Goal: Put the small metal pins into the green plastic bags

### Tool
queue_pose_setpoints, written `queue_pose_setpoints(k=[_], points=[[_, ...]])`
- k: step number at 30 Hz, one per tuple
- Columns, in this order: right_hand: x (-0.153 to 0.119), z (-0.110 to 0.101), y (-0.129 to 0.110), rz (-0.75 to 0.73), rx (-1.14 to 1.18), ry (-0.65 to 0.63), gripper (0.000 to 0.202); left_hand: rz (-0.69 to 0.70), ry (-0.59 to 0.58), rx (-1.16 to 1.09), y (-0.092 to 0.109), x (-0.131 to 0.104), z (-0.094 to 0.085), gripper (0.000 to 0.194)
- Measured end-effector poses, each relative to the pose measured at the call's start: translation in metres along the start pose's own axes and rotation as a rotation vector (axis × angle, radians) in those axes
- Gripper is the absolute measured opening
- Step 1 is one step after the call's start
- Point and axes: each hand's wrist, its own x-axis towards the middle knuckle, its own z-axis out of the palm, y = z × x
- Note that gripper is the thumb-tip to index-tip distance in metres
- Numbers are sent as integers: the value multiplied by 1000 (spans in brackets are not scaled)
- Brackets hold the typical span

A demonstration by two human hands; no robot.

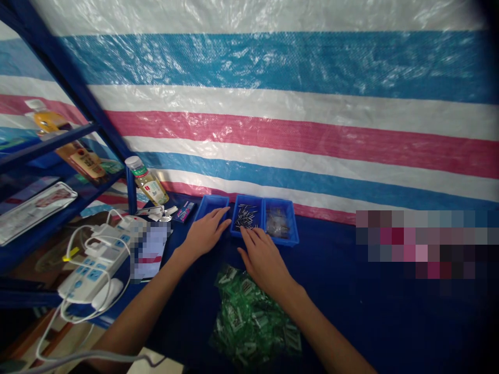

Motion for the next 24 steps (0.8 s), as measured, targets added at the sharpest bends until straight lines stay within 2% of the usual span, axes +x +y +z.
queue_pose_setpoints(k=[3, 5, 9, 10, 13, 18, 21, 24], points=[[1, 8, 3, -39, -18, 25, 44, 2, -34, 1, 4, -3, -2, 50], [-2, 11, 4, -45, -17, 50, 44, 24, -15, -3, 6, 1, -3, 50], [-13, 16, -1, -54, -2, 60, 49, 76, 166, 61, 6, 21, -3, 45], [-16, 17, -4, -50, 1, 53, 50, 115, 181, 91, 6, 28, -3, 44], [-27, 18, -14, 0, 12, 38, 55, 224, 142, 167, 3, 54, -2, 41], [-38, 16, -24, 23, 31, -11, 65, 307, 37, 158, 0, 94, -7, 24], [-40, 14, -25, 19, 43, -32, 70, 322, 47, 56, -3, 104, -15, 20], [-41, 12, -25, 25, 49, -47, 69, 356, 54, -89, -7, 102, -24, 16]])
